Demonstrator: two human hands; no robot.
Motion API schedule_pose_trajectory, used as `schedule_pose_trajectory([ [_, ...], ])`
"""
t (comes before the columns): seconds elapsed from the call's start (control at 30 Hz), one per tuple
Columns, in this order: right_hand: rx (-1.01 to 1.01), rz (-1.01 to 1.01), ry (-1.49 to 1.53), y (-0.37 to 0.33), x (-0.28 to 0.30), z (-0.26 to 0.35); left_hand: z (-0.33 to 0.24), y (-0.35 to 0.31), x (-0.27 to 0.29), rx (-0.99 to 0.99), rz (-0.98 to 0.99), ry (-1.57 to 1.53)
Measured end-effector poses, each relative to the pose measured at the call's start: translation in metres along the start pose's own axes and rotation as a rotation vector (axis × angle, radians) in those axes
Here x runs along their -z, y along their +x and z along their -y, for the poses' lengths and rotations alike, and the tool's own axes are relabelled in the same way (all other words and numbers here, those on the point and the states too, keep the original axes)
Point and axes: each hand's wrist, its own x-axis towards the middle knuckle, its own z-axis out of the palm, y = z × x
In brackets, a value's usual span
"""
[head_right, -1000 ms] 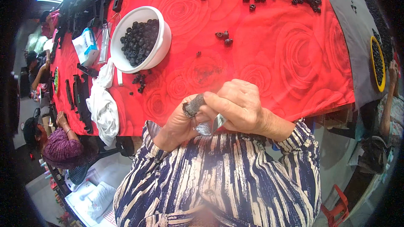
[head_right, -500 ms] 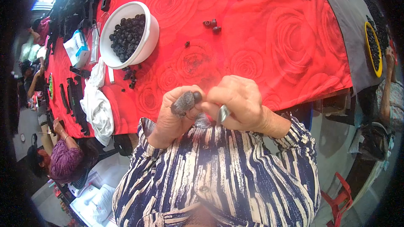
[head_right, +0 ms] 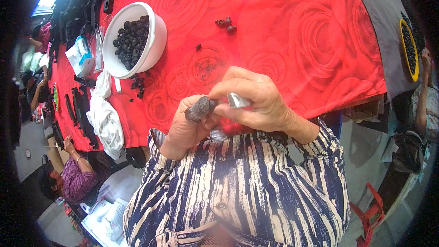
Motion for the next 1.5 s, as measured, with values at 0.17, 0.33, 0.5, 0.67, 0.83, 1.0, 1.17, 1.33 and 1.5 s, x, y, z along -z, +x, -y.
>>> schedule_pose_trajectory([
  [0.17,-0.075,-0.039,-0.073,-0.001,-0.004,0.0,-0.001,0.003,-0.016,-0.082,-0.345,0.1],
  [0.33,-0.087,-0.095,-0.124,0.002,-0.007,0.0,-0.001,0.001,0.004,-0.012,-0.118,0.031],
  [0.5,0.042,-0.013,-0.174,0.003,-0.008,0.003,-0.01,0.001,-0.013,0.04,-0.272,0.104],
  [0.67,0.067,-0.03,-0.157,-0.001,-0.007,0.001,-0.01,0.004,0.015,0.117,0.05,0.075],
  [0.83,0.081,-0.083,-0.183,-0.006,-0.011,-0.001,-0.01,0.0,-0.014,-0.003,-0.102,0.11],
  [1.0,0.254,-0.16,-0.397,-0.008,-0.017,-0.001,-0.008,0.001,-0.006,0.005,-0.105,0.115],
  [1.17,0.306,-0.115,-0.367,-0.007,-0.014,-0.005,-0.008,-0.001,-0.003,0.051,-0.12,0.069],
  [1.33,0.216,-0.036,-0.232,-0.007,-0.01,-0.002,-0.014,0.0,0.01,0.191,-0.082,0.081],
  [1.5,0.23,-0.079,-0.327,-0.009,-0.011,-0.007,-0.002,0.003,0.005,0.143,-0.106,0.044],
])
